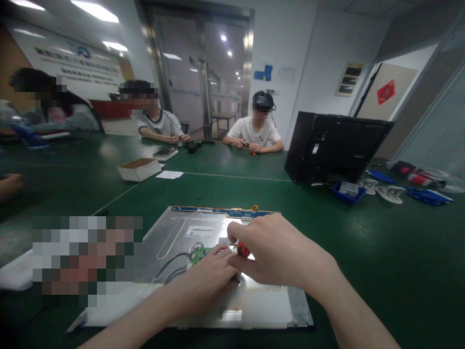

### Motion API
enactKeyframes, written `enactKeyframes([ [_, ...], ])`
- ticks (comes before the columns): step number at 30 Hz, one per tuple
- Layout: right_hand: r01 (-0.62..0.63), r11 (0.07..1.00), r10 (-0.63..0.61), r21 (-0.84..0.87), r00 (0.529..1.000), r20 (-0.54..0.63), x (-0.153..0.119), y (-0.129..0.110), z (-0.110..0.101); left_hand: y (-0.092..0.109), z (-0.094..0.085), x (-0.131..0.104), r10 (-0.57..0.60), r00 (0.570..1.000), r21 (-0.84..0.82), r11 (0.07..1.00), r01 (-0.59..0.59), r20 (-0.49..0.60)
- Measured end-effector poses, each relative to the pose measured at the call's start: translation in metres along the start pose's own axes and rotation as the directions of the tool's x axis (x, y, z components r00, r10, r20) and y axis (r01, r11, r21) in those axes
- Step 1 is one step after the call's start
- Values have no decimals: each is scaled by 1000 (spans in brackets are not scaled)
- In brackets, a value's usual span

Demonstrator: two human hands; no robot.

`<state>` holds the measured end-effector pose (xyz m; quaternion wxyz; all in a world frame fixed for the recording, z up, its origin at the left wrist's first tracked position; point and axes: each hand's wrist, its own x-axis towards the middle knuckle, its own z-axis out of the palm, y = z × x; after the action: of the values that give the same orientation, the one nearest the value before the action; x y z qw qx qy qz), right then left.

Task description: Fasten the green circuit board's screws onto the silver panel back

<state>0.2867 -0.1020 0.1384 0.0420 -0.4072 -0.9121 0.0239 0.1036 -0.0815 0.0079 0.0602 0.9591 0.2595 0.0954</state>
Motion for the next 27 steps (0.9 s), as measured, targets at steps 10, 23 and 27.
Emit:
enactKeyframes([
  [10, -211, 973, 232, 98, 910, -343, -18, 5, -19, -7, -41, -6, -72, 992, -107, 992, 61, -103],
  [23, -554, 820, 572, 141, 797, -192, -26, -12, 92, -37, -13, -131, -701, 698, 51, 699, 713, -148],
  [27, -630, 770, 638, 101, 758, -135, -31, -11, 121, -41, -2, -145, -738, 666, 120, 655, 746, -106],
])
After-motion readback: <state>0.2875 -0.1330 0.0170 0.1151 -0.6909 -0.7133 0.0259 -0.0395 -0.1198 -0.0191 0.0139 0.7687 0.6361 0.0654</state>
